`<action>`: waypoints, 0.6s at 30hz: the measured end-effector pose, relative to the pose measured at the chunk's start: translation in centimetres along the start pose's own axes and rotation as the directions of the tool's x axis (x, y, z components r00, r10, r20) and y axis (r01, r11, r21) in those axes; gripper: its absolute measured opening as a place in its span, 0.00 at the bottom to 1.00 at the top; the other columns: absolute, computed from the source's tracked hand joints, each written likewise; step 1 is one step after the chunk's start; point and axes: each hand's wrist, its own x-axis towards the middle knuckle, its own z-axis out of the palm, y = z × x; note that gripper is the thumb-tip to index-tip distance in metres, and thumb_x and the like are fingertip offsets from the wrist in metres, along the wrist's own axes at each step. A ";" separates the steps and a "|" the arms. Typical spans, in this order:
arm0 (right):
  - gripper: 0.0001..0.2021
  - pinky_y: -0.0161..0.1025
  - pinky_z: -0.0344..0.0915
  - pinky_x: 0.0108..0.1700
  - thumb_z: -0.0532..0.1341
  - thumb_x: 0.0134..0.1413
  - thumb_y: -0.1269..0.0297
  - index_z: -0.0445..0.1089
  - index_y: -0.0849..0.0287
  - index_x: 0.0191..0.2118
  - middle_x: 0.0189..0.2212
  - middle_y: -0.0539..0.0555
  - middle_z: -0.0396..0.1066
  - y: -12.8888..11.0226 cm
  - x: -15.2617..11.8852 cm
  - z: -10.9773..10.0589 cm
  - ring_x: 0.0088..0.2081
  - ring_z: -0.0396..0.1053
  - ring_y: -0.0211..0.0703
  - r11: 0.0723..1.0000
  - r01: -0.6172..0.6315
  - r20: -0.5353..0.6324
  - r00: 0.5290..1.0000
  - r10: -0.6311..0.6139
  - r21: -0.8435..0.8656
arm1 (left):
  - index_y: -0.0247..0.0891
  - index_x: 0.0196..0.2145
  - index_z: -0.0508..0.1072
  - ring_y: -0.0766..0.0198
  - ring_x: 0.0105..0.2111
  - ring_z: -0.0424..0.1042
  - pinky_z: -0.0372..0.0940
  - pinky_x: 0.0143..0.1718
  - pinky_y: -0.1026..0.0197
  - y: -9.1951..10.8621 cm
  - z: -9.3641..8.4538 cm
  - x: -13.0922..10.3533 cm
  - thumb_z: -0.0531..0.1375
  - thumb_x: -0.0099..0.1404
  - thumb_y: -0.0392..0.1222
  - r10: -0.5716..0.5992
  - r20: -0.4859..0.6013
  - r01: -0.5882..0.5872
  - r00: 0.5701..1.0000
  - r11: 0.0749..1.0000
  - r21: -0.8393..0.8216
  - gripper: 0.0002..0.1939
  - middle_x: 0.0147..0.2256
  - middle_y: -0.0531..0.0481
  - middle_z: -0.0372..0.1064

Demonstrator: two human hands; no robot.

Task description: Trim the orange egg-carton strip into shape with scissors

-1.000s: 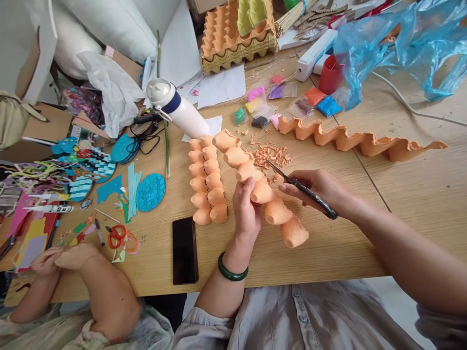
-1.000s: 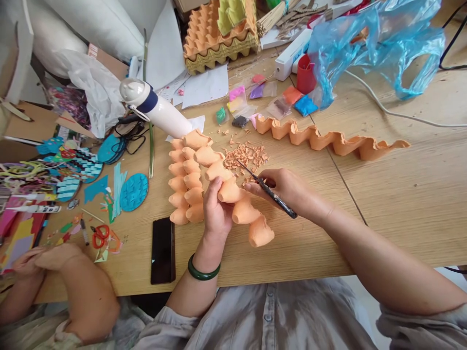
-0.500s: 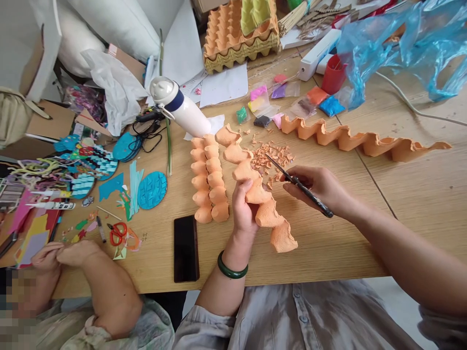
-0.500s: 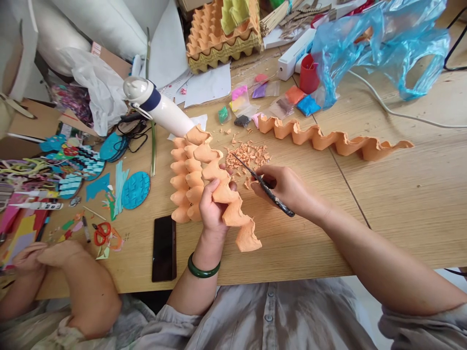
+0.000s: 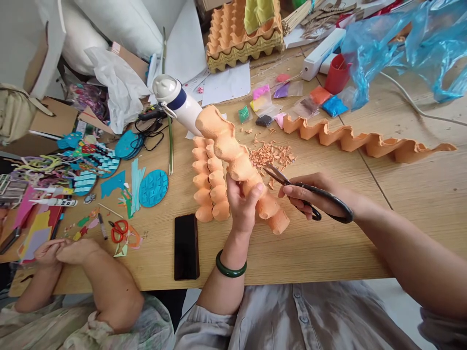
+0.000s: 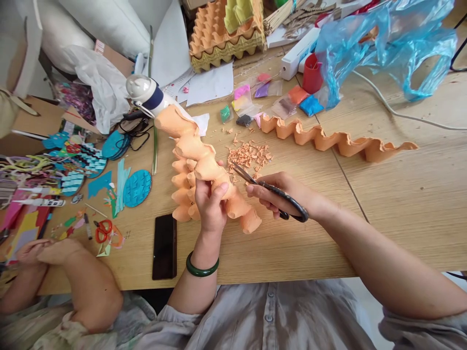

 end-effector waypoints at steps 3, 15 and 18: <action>0.25 0.33 0.59 0.16 0.67 0.59 0.39 0.70 0.60 0.31 0.18 0.44 0.61 0.1 -0.2 0.2 0.16 0.60 0.32 0.994 -0.078 0.019 0.997 0.077 0.074 | 0.46 0.56 0.71 0.54 0.52 0.76 0.69 0.59 0.53 -0.2 0.3 -0.2 0.69 0.64 0.55 0.048 0.004 -0.048 0.999 0.998 0.042 0.26 0.51 0.47 0.75; 0.23 0.32 0.59 0.14 0.66 0.59 0.42 0.70 0.61 0.33 0.17 0.44 0.60 -0.3 -0.6 0.7 0.14 0.58 0.33 0.948 -0.188 0.106 0.980 0.166 0.255 | 0.47 0.57 0.70 0.54 0.49 0.78 0.72 0.56 0.54 0.5 1.1 -0.9 0.68 0.67 0.55 0.026 0.052 -0.030 0.998 0.996 0.081 0.24 0.49 0.46 0.76; 0.23 0.32 0.58 0.13 0.66 0.59 0.41 0.70 0.61 0.33 0.17 0.44 0.61 -0.2 -0.6 0.9 0.14 0.58 0.33 0.955 -0.167 0.105 0.984 0.145 0.245 | 0.46 0.55 0.69 0.55 0.48 0.78 0.69 0.60 0.53 0.5 1.2 -0.9 0.68 0.66 0.54 0.057 0.051 -0.062 0.997 0.993 0.097 0.24 0.47 0.47 0.76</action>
